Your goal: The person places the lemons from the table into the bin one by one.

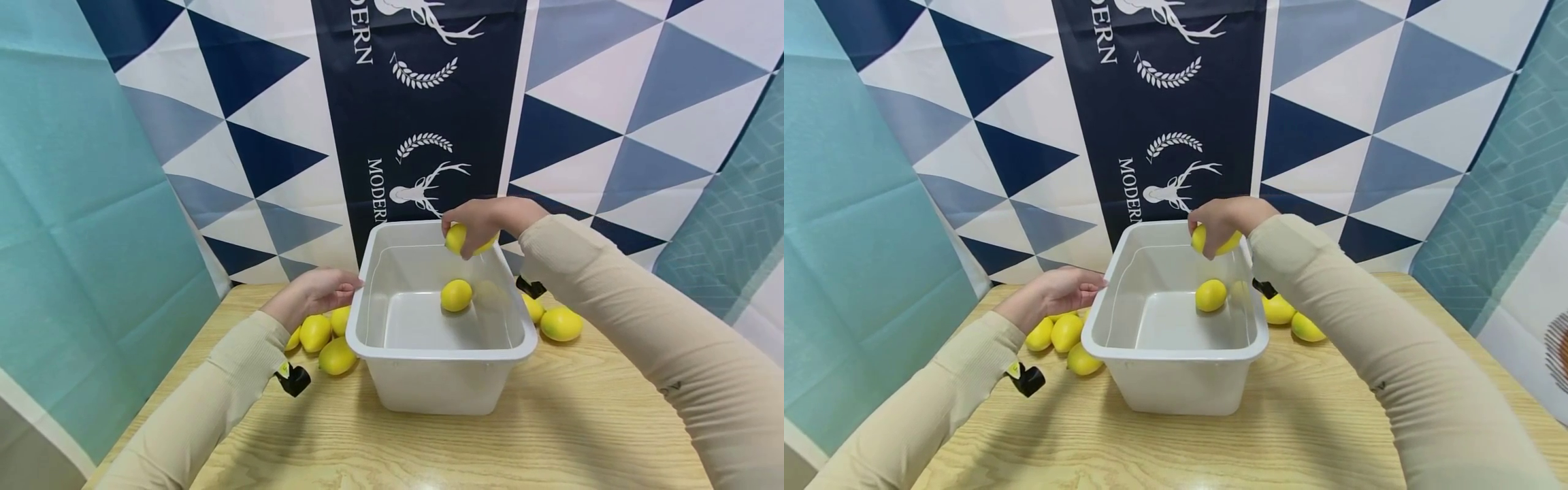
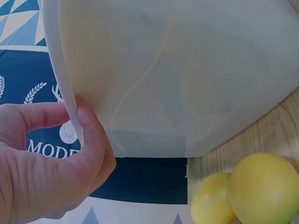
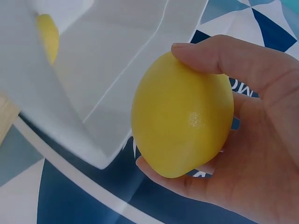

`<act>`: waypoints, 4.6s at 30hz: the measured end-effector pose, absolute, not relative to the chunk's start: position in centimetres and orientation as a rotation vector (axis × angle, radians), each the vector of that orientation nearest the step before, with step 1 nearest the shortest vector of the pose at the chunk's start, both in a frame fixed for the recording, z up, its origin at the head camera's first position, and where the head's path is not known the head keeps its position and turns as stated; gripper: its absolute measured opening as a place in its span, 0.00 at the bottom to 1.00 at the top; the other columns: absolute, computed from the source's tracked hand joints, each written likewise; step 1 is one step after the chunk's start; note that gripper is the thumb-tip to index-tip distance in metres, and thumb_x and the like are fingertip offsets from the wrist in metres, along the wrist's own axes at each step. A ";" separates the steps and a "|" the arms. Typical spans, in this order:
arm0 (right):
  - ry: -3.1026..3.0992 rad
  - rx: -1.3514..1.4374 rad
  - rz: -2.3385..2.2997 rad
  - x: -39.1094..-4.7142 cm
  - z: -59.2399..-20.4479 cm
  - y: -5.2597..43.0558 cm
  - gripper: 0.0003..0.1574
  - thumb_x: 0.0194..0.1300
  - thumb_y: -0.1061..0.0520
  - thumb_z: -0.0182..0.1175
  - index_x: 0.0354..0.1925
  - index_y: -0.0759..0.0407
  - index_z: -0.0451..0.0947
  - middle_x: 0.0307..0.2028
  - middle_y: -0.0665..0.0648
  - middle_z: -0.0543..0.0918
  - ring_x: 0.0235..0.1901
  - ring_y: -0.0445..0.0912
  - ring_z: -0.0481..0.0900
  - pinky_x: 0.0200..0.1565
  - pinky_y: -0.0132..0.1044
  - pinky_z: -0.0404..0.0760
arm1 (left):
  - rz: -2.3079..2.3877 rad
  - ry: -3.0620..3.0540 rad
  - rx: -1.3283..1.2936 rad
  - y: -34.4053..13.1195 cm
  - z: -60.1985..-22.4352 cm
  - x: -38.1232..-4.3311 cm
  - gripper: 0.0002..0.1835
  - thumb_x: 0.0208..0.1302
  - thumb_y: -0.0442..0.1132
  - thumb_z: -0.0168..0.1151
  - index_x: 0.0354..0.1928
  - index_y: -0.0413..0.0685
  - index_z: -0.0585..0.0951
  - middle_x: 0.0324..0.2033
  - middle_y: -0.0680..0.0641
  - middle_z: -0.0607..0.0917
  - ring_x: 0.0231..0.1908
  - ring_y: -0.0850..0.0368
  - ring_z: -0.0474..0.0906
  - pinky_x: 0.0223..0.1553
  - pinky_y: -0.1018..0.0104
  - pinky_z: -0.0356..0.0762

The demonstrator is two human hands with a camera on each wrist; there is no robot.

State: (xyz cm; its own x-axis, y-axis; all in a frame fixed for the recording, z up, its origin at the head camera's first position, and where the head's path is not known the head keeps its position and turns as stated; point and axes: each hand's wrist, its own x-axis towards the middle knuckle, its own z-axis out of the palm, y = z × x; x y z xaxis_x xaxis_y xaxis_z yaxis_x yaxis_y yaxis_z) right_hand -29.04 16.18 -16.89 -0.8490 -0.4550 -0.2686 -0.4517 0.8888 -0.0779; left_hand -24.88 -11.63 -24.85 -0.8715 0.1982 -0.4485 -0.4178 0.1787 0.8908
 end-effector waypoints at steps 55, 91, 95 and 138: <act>2.831 -0.866 -0.274 -33.0 -23.7 12.2 0.32 0.51 0.65 0.66 0.56 0.56 0.71 0.49 0.60 0.75 0.47 0.52 0.72 0.52 0.42 0.77 | 1.733 2.022 -0.201 -11.3 -24.8 -25.0 0.25 0.66 0.33 0.56 0.65 0.37 0.66 0.61 0.40 0.70 0.50 0.53 0.75 0.63 0.65 0.74; 2.749 -0.994 -0.070 -32.8 -24.3 11.3 0.36 0.45 0.80 0.60 0.51 0.54 0.75 0.52 0.62 0.76 0.48 0.53 0.72 0.53 0.42 0.78 | 1.734 2.026 -0.209 -11.5 -24.9 -25.1 0.26 0.66 0.34 0.56 0.64 0.38 0.65 0.59 0.41 0.71 0.48 0.54 0.75 0.62 0.65 0.74; 2.798 -1.045 -0.112 -33.0 -24.3 11.4 0.37 0.45 0.81 0.55 0.53 0.56 0.74 0.54 0.66 0.76 0.53 0.57 0.73 0.57 0.47 0.77 | 1.733 2.029 -0.208 -11.4 -24.8 -25.1 0.26 0.66 0.34 0.56 0.64 0.38 0.65 0.59 0.41 0.71 0.48 0.54 0.75 0.62 0.65 0.74; 2.822 -0.889 0.067 -26.5 -16.9 16.7 0.27 0.56 0.57 0.68 0.54 0.56 0.73 0.55 0.65 0.77 0.51 0.56 0.77 0.50 0.48 0.82 | 1.715 2.072 -0.216 -11.4 -25.2 -25.0 0.26 0.66 0.35 0.57 0.64 0.39 0.66 0.60 0.41 0.72 0.47 0.54 0.76 0.61 0.66 0.75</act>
